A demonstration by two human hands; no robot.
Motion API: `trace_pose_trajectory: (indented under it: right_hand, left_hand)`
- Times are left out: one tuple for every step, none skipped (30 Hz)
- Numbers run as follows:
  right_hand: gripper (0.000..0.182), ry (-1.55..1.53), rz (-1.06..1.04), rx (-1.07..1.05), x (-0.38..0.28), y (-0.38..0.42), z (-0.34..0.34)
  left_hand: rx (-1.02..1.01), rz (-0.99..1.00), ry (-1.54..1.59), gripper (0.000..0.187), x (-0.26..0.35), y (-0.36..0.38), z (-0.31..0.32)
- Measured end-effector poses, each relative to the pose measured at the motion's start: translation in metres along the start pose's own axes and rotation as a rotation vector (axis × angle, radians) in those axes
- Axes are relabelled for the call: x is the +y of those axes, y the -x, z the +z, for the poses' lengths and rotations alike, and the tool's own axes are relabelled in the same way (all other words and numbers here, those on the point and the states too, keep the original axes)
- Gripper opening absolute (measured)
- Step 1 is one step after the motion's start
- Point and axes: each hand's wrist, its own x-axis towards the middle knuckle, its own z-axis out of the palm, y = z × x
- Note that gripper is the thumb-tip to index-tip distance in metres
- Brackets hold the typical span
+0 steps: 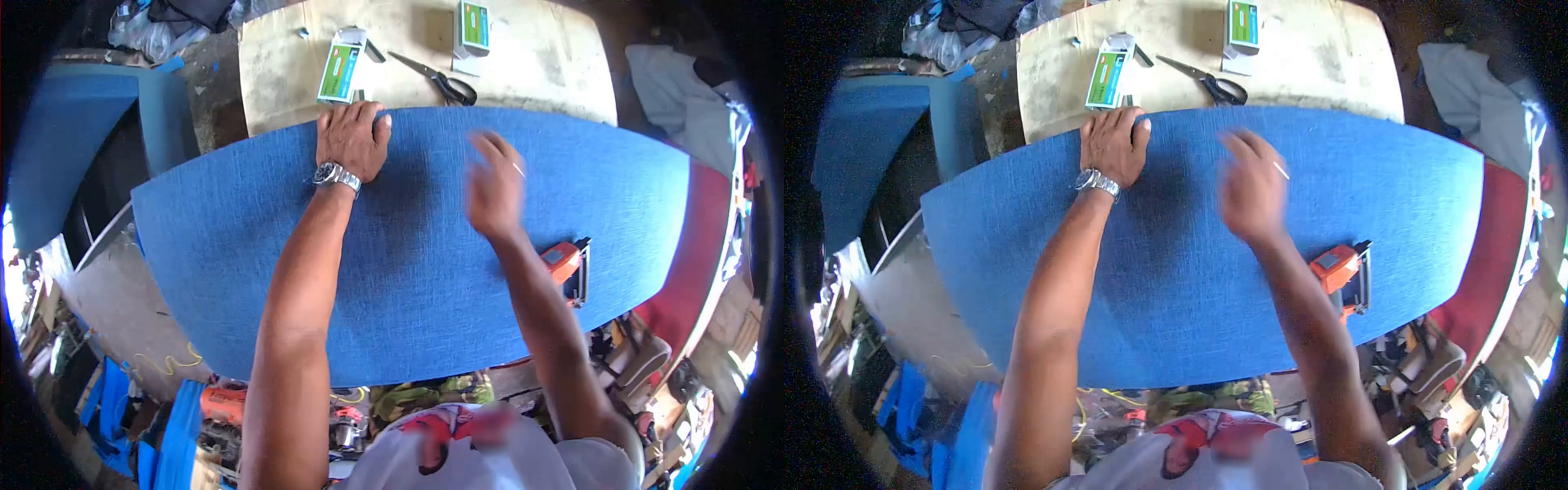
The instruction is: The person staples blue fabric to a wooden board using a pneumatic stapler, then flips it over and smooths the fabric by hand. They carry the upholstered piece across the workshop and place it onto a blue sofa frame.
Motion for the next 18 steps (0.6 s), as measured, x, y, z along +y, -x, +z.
trace_pose_trajectory:
  right_hand:
    - [0.044, 0.176, 0.069, 0.034, 0.014, 0.044, -0.034]
    - [0.045, 0.325, 0.285, 0.025, 0.039, 0.099, -0.066]
    - [0.051, 0.269, 0.466, 0.104, 0.051, 0.154, -0.099]
    - [0.061, 0.409, 0.463, -0.003, 0.051, 0.195, -0.130]
    - [0.073, 0.547, 0.446, -0.109, 0.051, 0.236, -0.161]
    - [0.077, 0.557, 0.585, -0.177, 0.043, 0.269, -0.166]
    - [0.080, 0.562, 0.718, -0.239, 0.041, 0.295, -0.166]
    - [0.083, 0.525, 0.792, -0.334, 0.050, 0.316, -0.163]
    - [0.083, 0.571, 0.817, -0.331, 0.056, 0.314, -0.156]
    - [0.083, 0.618, 0.842, -0.328, 0.056, 0.303, -0.148]
    - [0.081, 0.662, 0.843, -0.357, 0.059, 0.292, -0.143]
    - [0.079, 0.709, 0.846, -0.392, 0.058, 0.270, -0.138]
    - [0.078, 0.759, 0.850, -0.430, 0.060, 0.253, -0.138]
    - [0.070, 0.759, 0.833, -0.484, 0.067, 0.250, -0.140]
    - [0.066, 0.703, 0.874, -0.465, 0.075, 0.252, -0.143]
    - [0.061, 0.646, 0.909, -0.442, 0.078, 0.247, -0.150]
    - [0.059, 0.619, 0.955, -0.406, 0.082, 0.240, -0.160]
    - [0.056, 0.584, 1.001, -0.369, 0.080, 0.226, -0.166]
  left_hand:
    - [-0.025, -0.020, 0.032, 0.035, 0.000, 0.000, -0.003]
    - [-0.053, -0.030, 0.059, 0.036, 0.000, -0.001, -0.006]
    - [-0.087, -0.035, 0.085, 0.037, -0.001, -0.003, -0.009]
    - [-0.042, -0.019, 0.070, 0.035, -0.003, -0.002, -0.009]
    - [0.004, -0.001, 0.057, 0.034, -0.005, -0.001, -0.004]
    - [0.055, 0.019, 0.043, 0.033, -0.005, -0.002, -0.003]
    - [0.010, 0.002, 0.053, 0.034, -0.005, -0.004, -0.005]
    - [-0.010, 0.005, 0.075, 0.034, -0.006, -0.006, -0.008]
    - [-0.034, 0.004, 0.099, 0.034, -0.007, -0.005, -0.009]
    - [-0.057, 0.002, 0.124, 0.035, -0.008, -0.006, -0.009]
    - [-0.052, 0.002, 0.129, 0.033, -0.008, -0.006, -0.008]
    - [-0.041, 0.002, 0.117, 0.032, -0.009, -0.006, -0.006]
    - [-0.031, 0.000, 0.108, 0.032, -0.011, -0.005, -0.005]
    - [-0.022, 0.005, 0.101, 0.031, -0.011, -0.004, -0.004]
    - [0.002, 0.005, 0.107, 0.028, -0.010, -0.003, -0.005]
    - [-0.016, -0.005, 0.118, 0.028, -0.009, -0.004, -0.007]
    - [-0.034, -0.015, 0.126, 0.027, -0.009, -0.004, -0.010]
    - [-0.053, -0.023, 0.127, 0.026, -0.010, -0.005, -0.012]
